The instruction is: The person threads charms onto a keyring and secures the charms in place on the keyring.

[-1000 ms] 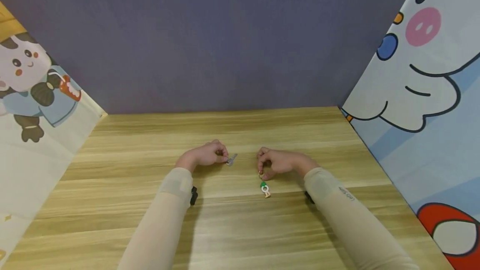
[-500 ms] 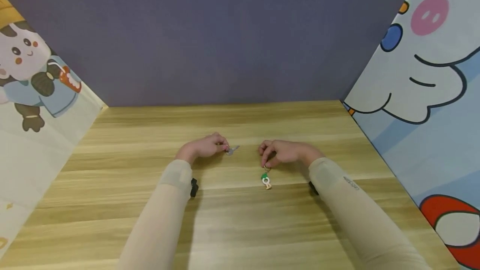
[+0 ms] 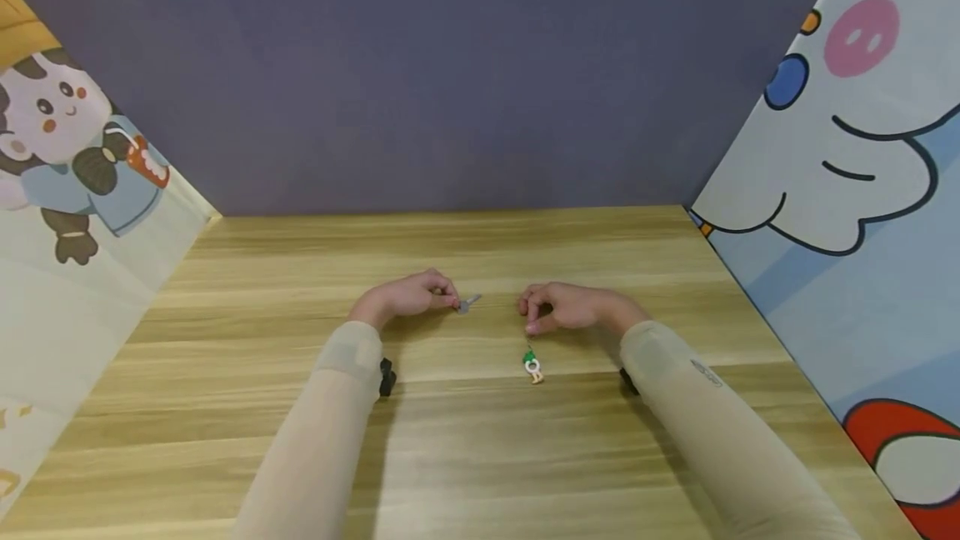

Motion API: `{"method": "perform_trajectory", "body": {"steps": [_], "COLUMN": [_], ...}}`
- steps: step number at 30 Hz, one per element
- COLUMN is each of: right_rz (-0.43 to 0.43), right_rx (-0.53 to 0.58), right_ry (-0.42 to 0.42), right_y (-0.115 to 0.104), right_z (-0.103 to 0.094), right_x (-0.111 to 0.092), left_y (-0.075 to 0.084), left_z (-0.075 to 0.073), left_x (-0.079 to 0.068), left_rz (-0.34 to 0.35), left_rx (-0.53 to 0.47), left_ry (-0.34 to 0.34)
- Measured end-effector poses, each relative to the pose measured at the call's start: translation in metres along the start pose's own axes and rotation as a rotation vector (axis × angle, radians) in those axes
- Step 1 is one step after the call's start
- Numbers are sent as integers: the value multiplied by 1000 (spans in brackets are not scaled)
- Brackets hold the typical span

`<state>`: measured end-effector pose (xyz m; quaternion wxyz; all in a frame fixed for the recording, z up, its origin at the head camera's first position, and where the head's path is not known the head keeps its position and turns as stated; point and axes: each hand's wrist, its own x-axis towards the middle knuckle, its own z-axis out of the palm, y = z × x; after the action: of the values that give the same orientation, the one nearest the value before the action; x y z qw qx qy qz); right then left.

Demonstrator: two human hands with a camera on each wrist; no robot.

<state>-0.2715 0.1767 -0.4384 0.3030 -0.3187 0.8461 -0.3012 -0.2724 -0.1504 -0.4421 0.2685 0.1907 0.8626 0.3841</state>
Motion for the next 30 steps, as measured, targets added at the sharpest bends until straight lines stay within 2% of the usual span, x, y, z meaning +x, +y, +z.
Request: {"method": "perform_trajectory", "body": {"steps": [7, 12, 17, 25, 30], "right_rz": [39, 84, 44, 38, 44], "right_rx": [72, 266, 436, 460, 465], "right_ry": [-5, 57, 105, 230, 313], "right_y": [6, 9, 8, 1, -2], "right_z": [-5, -10, -10, -10, -15], "right_x": [-7, -13, -14, -12, -12], "left_y": [-1, -2, -3, -6, -4], "left_z": [1, -1, -1, -5, -5], "left_x": [0, 1, 0, -10, -10], "left_rz": [7, 21, 0, 3, 21], "left_rx": [-26, -31, -51, -145, -184], "left_ry": [-20, -26, -18, -13, 44]}}
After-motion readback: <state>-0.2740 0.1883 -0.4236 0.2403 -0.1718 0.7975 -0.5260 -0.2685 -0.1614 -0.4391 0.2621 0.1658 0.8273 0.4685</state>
